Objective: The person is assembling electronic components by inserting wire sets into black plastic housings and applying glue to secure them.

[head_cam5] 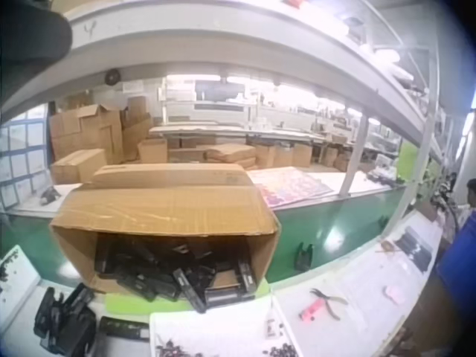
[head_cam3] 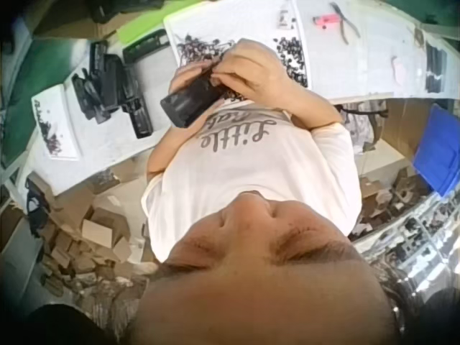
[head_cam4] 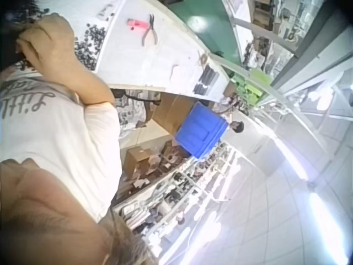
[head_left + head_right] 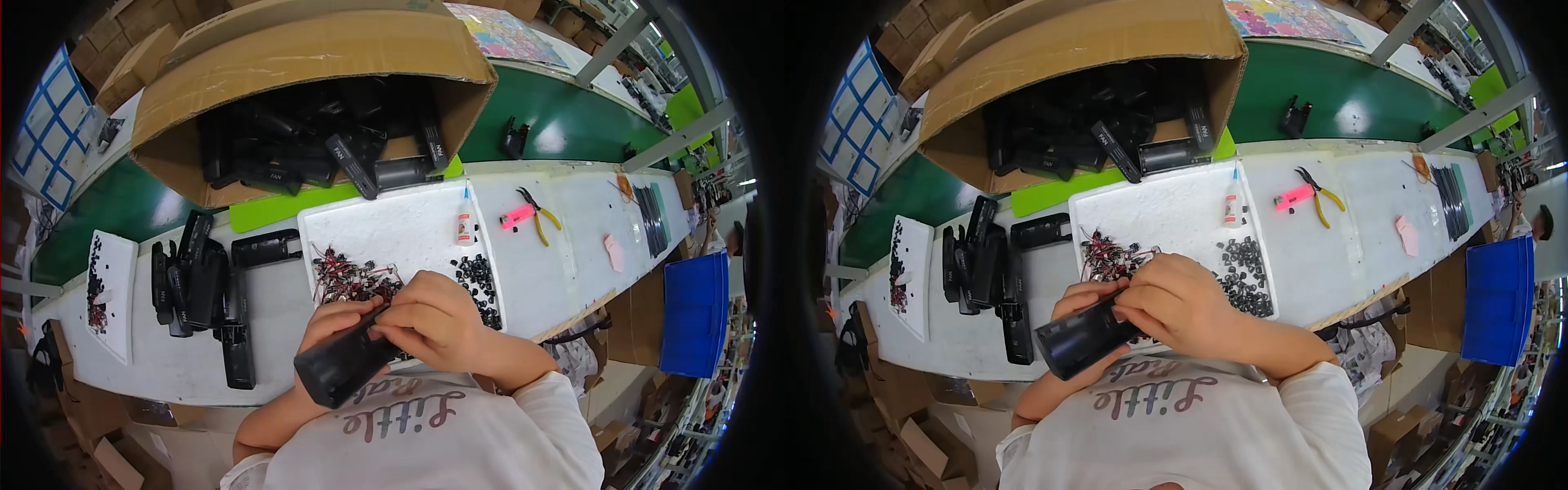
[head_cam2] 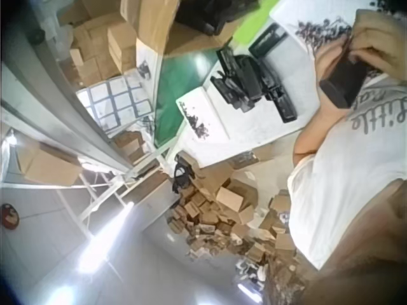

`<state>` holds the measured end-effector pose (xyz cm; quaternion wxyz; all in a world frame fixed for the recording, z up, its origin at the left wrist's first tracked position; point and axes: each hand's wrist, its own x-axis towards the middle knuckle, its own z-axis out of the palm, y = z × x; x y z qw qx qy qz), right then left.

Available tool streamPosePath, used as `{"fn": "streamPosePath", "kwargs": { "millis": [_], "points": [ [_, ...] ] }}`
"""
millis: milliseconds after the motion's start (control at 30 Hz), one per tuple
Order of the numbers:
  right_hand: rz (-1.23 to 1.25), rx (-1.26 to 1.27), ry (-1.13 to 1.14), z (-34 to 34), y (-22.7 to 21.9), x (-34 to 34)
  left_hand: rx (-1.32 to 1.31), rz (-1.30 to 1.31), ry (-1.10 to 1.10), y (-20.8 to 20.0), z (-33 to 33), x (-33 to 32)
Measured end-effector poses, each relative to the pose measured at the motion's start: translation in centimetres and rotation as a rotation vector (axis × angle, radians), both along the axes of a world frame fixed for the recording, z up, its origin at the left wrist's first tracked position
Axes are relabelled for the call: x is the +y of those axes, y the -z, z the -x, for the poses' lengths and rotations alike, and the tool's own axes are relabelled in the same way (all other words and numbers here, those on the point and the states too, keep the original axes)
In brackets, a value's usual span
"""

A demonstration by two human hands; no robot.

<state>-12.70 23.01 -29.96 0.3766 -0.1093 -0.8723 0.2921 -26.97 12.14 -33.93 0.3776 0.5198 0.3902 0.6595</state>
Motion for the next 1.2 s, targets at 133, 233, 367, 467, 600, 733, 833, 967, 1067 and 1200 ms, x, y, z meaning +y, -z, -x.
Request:
{"fn": "streamPosePath", "kwargs": {
  "millis": [133,233,367,467,600,733,833,967,1067,1200],
  "points": [
    [-0.008,0.006,0.001,-0.1,0.1,0.1,0.083,-0.055,-0.028,0.3,-0.1,0.2],
    [0.000,0.007,0.016,-0.1,0.4,0.1,0.113,-0.054,-0.034,0.1,-0.2,0.4],
    [0.344,-0.019,0.092,-0.5,0.6,0.0,0.233,0.070,-0.044,-0.4,-0.1,0.2],
    [0.527,-0.087,0.135,-1.2,0.5,0.7,-0.201,0.444,0.065,-0.5,-0.1,-0.9],
    [0.156,-0.224,0.321,-3.0,1.5,3.7,-0.732,0.555,0.283,0.7,0.7,-1.1],
    [-0.278,-0.546,0.534,-4.9,2.0,7.5,-0.843,0.628,0.266,1.0,0.9,-0.8],
    [-0.354,-0.696,0.529,-5.4,3.5,8.3,-0.868,0.618,0.294,0.8,0.7,-0.7],
    [-0.353,-0.803,0.510,-5.8,4.3,8.9,-0.864,0.634,0.289,0.6,0.6,-0.7],
    [-0.372,-0.667,0.502,-5.2,3.4,8.7,-0.825,0.610,0.317,1.0,0.7,-0.9],
    [-0.140,0.044,0.330,-4.4,2.4,5.5,-0.764,0.519,0.276,0.8,0.3,-1.1]
  ]
}}
